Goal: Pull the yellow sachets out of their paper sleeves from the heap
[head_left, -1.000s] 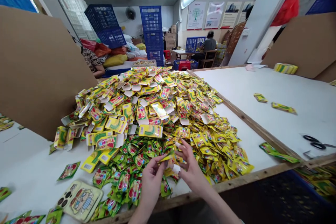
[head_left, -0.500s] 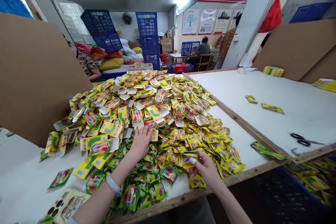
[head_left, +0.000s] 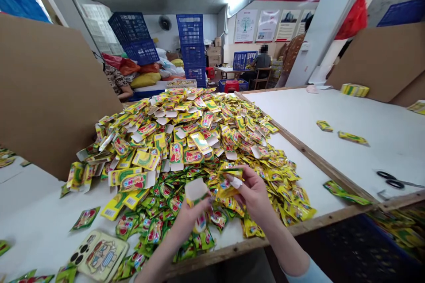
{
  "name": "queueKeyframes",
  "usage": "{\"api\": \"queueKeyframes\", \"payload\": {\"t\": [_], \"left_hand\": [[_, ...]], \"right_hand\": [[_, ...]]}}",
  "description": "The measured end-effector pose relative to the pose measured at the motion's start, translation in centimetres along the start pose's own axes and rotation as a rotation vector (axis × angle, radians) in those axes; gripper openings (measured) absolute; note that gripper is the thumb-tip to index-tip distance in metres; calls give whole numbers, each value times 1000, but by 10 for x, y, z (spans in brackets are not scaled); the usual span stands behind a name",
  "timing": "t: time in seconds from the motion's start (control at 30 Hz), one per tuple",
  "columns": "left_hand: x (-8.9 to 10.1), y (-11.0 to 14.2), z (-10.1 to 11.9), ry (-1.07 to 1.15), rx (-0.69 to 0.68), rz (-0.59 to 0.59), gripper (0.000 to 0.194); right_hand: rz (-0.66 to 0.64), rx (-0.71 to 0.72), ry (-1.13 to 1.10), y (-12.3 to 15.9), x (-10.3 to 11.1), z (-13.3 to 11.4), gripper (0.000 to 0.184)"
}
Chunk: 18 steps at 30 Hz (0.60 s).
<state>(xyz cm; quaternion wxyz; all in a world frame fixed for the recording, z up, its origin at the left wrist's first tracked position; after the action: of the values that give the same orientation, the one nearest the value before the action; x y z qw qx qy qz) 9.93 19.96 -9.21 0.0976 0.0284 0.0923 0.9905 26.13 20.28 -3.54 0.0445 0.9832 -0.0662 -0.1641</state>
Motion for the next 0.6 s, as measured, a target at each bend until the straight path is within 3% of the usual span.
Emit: {"api": "queueKeyframes", "payload": {"t": [0.13,0.23,0.33,0.43,0.5,0.6], "left_hand": [[-33,22,-2,271,169,-150,36],[-38,27,5,249,184,-234,28],[-43,29,11,139,125,-312,27],[-50,32,11,59,62,-367,27],[-53,37,7,55,61,-388,27],[-55,48,-9,51,170,-404,29]], "right_hand": [[-241,207,260,7,-42,-19,13],[-424,342,636,22,-56,-25,28],[-613,292,908,38,-61,-18,34],[-763,245,1029,53,-64,-15,31],[-773,210,1008,59,-58,-14,35],[-611,187,968,60,-35,-8,30]]}}
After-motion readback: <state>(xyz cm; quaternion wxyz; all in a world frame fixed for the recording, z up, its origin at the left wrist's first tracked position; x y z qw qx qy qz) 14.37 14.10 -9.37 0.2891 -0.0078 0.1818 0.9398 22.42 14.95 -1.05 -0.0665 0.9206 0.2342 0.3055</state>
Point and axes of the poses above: each hand's wrist, its own y-axis away from the middle knuckle, its own x-axis out of the back of the hand, z = x × y, the point moved 9 cm from there along -y, towards the middle knuckle, and after that the axes turned 1 degree about -x, right-handed, at the moved point
